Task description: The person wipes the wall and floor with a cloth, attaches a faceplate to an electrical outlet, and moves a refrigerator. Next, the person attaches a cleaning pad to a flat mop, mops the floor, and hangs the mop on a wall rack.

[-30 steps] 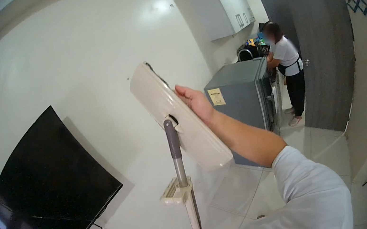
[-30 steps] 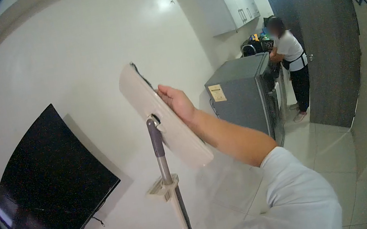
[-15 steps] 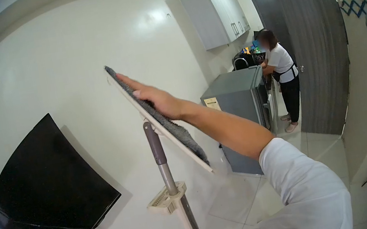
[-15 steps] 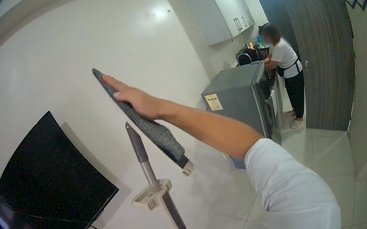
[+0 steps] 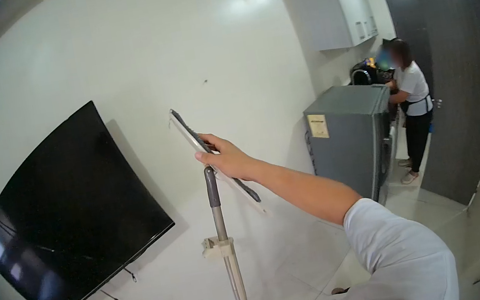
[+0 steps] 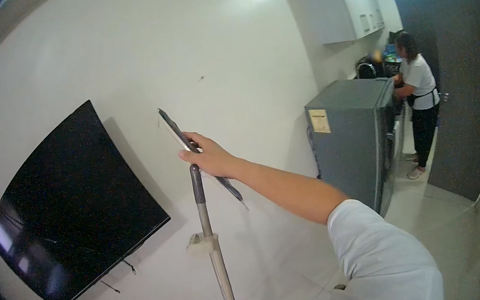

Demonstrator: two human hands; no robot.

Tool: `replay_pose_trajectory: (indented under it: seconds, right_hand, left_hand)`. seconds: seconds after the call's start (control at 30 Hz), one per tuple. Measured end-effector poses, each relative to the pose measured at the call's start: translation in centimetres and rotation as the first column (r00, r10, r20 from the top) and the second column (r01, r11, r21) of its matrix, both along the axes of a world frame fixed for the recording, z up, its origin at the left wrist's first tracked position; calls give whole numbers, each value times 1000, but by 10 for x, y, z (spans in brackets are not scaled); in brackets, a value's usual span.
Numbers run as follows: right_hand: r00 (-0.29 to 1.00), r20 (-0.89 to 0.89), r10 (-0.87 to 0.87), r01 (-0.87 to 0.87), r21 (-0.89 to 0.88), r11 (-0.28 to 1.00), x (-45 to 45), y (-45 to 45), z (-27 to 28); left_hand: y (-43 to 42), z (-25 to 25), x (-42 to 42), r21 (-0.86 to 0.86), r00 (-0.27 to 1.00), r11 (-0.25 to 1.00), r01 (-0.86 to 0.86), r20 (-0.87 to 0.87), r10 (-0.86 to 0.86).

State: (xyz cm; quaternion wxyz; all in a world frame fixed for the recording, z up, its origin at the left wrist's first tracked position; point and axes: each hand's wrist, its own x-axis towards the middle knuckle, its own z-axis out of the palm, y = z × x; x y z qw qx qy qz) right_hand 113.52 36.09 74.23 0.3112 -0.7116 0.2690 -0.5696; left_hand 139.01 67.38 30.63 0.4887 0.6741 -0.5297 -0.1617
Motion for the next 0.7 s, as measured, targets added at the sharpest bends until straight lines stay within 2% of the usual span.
replay_pose_trajectory:
  seconds: [0.03,0.07,0.13,0.17,0.23,0.3,0.33,0.37,0.43,0.47,0.5,0.53,0.6,0.63,0.67,0.7]
  right_hand:
    - [1000,4,25,-25,8,1000,3,-15,-5]
    - [1000,-8,9,-9,-9,1000,6,-32,-10]
    - [1000,-10,11,-11,-17,1000,6,-67,-17]
    - [998,39,46,-45,-13,999,7,-87,-19]
    - [990,100,97,-97,-5,995,4,-127,-22]
    - [927,264,266,-284,34,958,3,-170,-19]
    - [901,299,315,-339,32,940,1,-191,-17]
    - [891,312,329,-356,30,934,-1,-216,-15]
    - [864,350,361,-394,25,919,3,-257,-11]
    - [855,357,377,-409,17,912,1,-280,-13]
    - [983,183,-11,19,-42,999,0,-300,-15]
    - [903,43,-427,427,-169,888,3,-317,-22]
    - [843,133,-520,537,-166,827,-13,-288,-42]
    - [883,111,-455,467,-298,833,-14,-277,-72]
    - [918,82,-387,383,-427,819,-13,-267,-106]
    - [976,44,-211,205,-499,842,-10,-259,-144]
  left_hand:
    - [0,8,-5,1,995,995,-100,18,100]
    - [-2,20,-11,8,992,992,-122,25,122]
    - [-12,44,-28,-12,934,944,-329,140,327]
    - [-23,54,-36,-8,927,938,-345,152,343]
    - [-47,69,-54,23,875,877,-480,83,477]
    - [-83,74,-65,75,871,870,-488,107,479]
    - [-103,73,-72,-25,892,897,-441,102,441]
    - [-124,73,-80,-123,911,914,-386,105,399]
    - [-160,69,-92,-149,899,910,-387,156,409]
    - [-186,74,-103,-168,877,916,-365,268,399]
    - [-211,90,-120,-182,843,921,-343,373,388]
    - [-226,105,-140,52,898,925,-377,264,351]
    - [-255,99,-166,18,901,926,-376,242,361]
    - [-272,94,-175,-25,910,933,-360,211,357]
    - [-281,77,-176,-105,898,935,-337,264,353]
    - [-286,78,-186,-98,889,927,-363,261,376]
